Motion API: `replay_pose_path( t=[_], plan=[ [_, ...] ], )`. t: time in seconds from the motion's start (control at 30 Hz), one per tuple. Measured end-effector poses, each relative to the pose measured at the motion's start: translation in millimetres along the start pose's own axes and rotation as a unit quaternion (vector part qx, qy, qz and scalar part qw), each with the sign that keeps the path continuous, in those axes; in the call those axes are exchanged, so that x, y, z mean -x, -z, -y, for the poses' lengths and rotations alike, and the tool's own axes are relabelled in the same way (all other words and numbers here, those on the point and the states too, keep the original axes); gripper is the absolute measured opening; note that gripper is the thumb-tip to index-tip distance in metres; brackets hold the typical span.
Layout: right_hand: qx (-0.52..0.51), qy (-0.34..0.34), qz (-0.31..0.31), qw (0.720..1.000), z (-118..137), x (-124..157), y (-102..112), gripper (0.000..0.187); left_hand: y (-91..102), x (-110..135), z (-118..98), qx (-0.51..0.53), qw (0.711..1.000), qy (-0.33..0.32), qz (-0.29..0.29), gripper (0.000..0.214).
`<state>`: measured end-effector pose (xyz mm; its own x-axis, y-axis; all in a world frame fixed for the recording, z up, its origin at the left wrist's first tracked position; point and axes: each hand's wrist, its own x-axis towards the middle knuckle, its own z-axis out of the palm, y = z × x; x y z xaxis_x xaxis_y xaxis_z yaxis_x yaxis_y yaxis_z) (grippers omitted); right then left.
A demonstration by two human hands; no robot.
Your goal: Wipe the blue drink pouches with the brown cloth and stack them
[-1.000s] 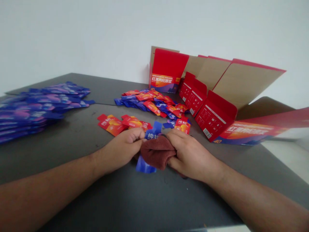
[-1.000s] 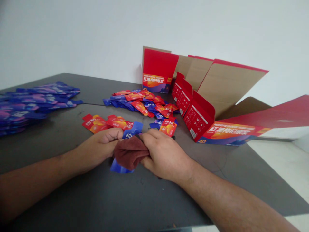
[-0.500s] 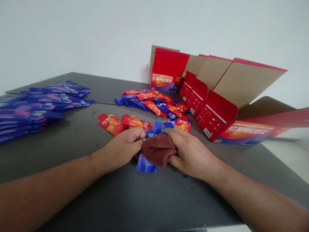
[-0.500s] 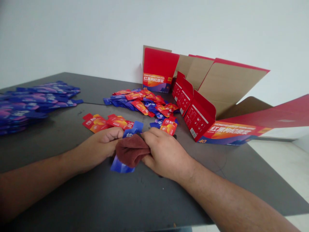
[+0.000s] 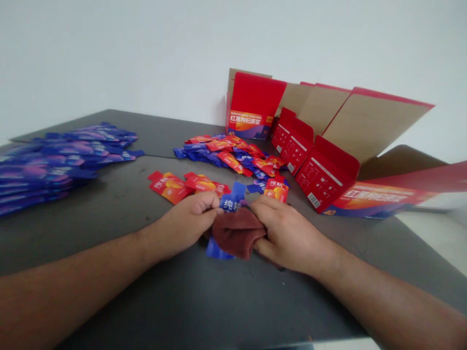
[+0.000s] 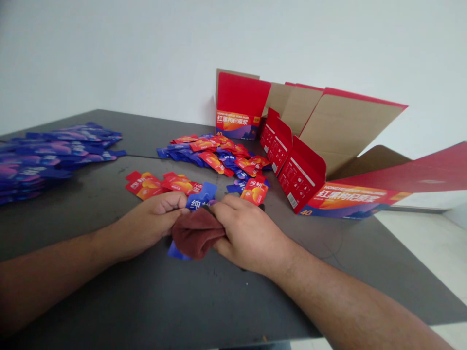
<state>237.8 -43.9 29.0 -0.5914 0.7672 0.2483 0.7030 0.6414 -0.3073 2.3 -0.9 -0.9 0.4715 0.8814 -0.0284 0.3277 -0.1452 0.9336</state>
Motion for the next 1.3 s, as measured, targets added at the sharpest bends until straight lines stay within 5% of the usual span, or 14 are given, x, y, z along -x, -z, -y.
replay_pose_path(
  t=[0.1,0.33,0.6,0.83,1.13,1.3],
  plan=[
    [0.003,-0.019,-0.014,1.0,-3.5,-0.5,-0.9,0.017,-1.1,0.2,-0.1,0.014,1.0,0.006,0.005,0.026],
    [-0.029,0.099,0.073,0.992,7.6,-0.4,1.0,0.014,3.0,0.1,2.7,-0.029,0.999,-0.019,0.004,0.025],
    [0.012,-0.024,-0.028,0.999,-0.3,-0.4,-1.4,0.018,0.5,-0.1,1.3,-0.01,1.0,-0.009,0.008,0.028],
    [-0.021,0.091,0.065,0.993,7.6,0.3,-1.5,0.017,3.1,-0.8,2.1,-0.035,0.999,-0.027,0.011,0.025],
    [0.008,-0.015,-0.02,1.0,-0.8,-0.5,-2.4,0.019,1.0,0.1,2.2,-0.01,1.0,-0.001,0.012,0.028],
    [-0.022,0.05,0.026,0.998,4.1,-0.6,-2.9,0.017,1.9,-1.3,3.0,-0.039,0.999,-0.021,0.006,0.024]
  ],
)
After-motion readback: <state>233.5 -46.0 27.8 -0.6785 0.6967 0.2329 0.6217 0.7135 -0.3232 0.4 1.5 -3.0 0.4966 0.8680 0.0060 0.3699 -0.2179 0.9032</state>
